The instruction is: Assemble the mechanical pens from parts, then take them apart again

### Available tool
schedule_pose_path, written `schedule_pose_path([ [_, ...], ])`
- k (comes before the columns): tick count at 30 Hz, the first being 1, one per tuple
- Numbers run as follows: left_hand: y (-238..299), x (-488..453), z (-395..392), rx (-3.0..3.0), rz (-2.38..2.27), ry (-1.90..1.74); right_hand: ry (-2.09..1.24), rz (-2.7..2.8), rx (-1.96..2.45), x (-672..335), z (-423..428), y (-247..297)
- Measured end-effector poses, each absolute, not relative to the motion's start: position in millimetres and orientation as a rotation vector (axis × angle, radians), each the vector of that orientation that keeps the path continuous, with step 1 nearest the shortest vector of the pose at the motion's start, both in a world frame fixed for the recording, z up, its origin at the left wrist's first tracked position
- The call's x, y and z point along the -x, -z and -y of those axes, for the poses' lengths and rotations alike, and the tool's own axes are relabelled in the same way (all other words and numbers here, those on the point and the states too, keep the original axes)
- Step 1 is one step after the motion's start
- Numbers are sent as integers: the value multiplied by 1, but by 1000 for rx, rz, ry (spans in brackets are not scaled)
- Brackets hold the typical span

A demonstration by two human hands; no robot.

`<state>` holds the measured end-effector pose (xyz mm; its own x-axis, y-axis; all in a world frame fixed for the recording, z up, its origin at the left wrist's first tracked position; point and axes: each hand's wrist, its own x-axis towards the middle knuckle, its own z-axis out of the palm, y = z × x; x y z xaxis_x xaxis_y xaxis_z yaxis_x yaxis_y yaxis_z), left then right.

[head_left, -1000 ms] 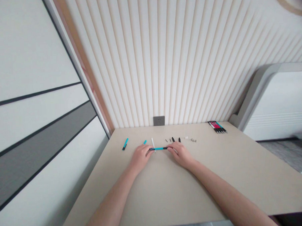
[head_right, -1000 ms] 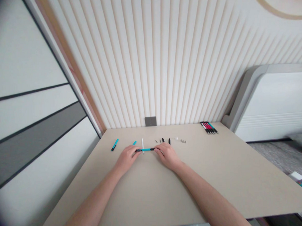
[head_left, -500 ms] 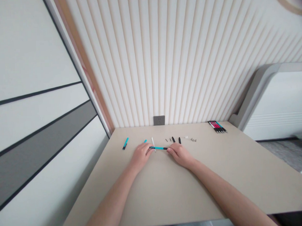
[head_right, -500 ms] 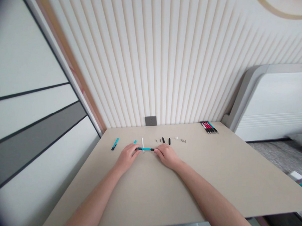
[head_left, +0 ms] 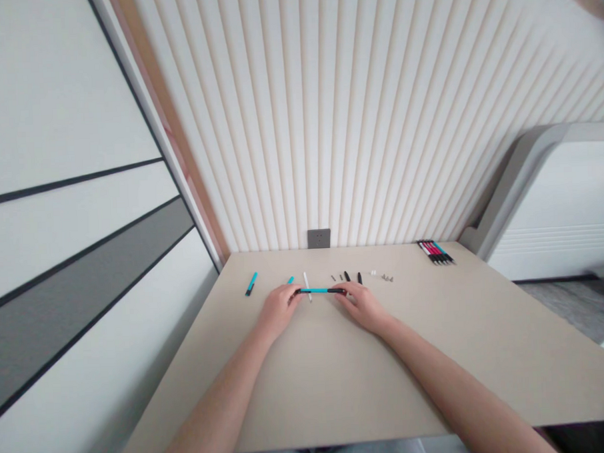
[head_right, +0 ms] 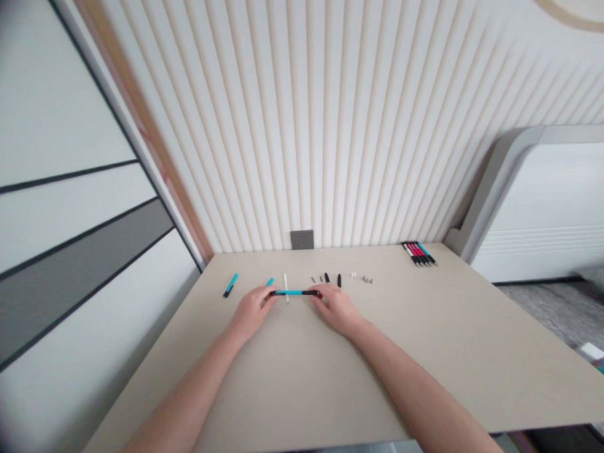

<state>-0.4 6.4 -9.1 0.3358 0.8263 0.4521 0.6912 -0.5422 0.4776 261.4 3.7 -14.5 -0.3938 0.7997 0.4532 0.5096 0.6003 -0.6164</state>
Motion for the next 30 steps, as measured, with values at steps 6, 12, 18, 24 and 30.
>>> schedule_pose_path([
  [6,3,-4,-1,-2460,-1374,-965,-480,1994,1073,-262,-5,17],
  [12,0,-5,1,-2393,-1390,-976,-495,2005,1065,-262,-2,14],
  [18,1,-4,-1,-2357,-1376,-1021,-482,2051,1018,-262,-2,10],
  [24,2,-4,0,-2425,-1233,-945,-524,2079,1002,-264,-2,11],
  [30,2,-3,1,-2456,-1208,-914,-535,2117,1069,-265,-2,10],
])
